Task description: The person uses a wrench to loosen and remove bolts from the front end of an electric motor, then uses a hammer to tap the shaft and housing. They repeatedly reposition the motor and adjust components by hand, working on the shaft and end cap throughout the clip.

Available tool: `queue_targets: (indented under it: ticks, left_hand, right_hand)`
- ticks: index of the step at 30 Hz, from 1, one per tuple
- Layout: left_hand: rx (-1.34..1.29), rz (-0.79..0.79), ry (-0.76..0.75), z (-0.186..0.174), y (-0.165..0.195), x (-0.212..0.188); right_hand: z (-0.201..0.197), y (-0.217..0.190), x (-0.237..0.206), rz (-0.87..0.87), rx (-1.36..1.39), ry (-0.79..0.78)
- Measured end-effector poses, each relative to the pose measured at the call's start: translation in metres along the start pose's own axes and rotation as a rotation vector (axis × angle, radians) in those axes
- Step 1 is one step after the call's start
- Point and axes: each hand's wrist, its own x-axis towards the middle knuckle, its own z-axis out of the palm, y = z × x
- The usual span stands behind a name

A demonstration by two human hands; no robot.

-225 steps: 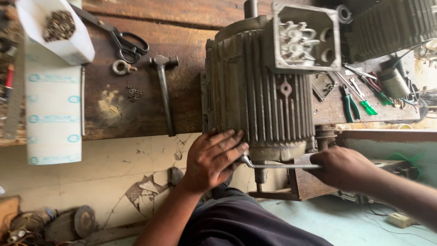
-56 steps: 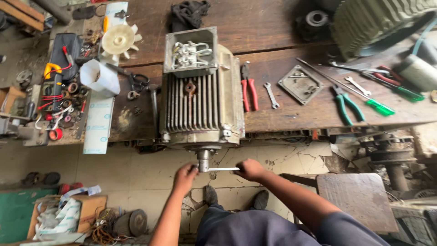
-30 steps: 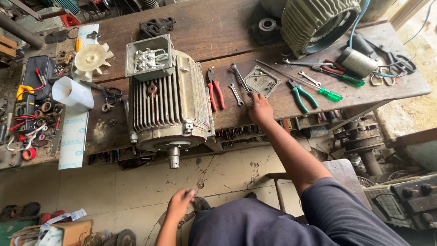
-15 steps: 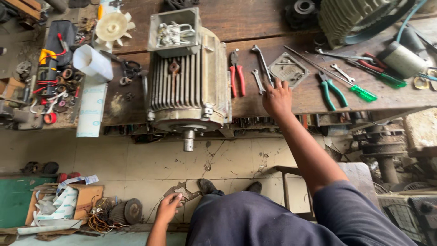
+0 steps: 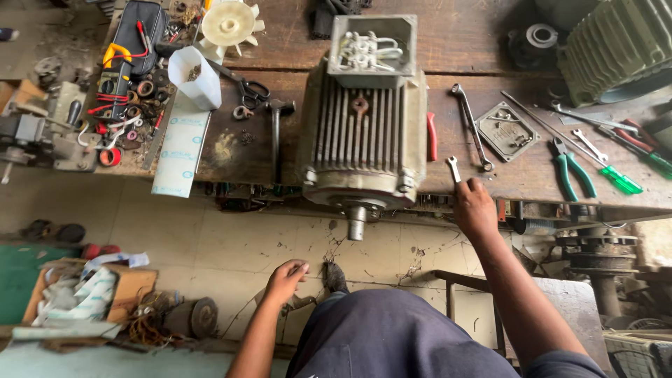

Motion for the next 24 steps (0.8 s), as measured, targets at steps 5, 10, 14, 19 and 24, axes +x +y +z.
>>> queue_targets:
  ticks: [5, 10, 14, 19, 24]
  left_hand:
    - [-0.026, 0.351, -0.074, -0.013, 0.029, 0.038]
    - [-0.137, 0.526, -0.125, 0.007, 0.088, 0.035]
    - [-0.301, 0.379, -0.247, 0.029, 0.126, 0.027]
    - [-0.518, 0.253, -0.225, 0.045, 0.136, 0.026]
    - [-0.606, 0.247, -0.092, 0.056, 0.133, 0.020]
  right_hand:
    - [-0.011, -0.020, 0.000, 0.271, 0.252, 0.030]
    - [-0.007, -0.034, -0.030, 0.754, 1.536, -0.147]
    - [-0.002, -0.052, -0.066, 0.603, 1.872, -0.090]
    - [-0.011, -0.079, -0.079, 0.329, 1.839, -0.111]
    - [-0.040, -0.115, -0.061, 0.243, 1.102, -0.287]
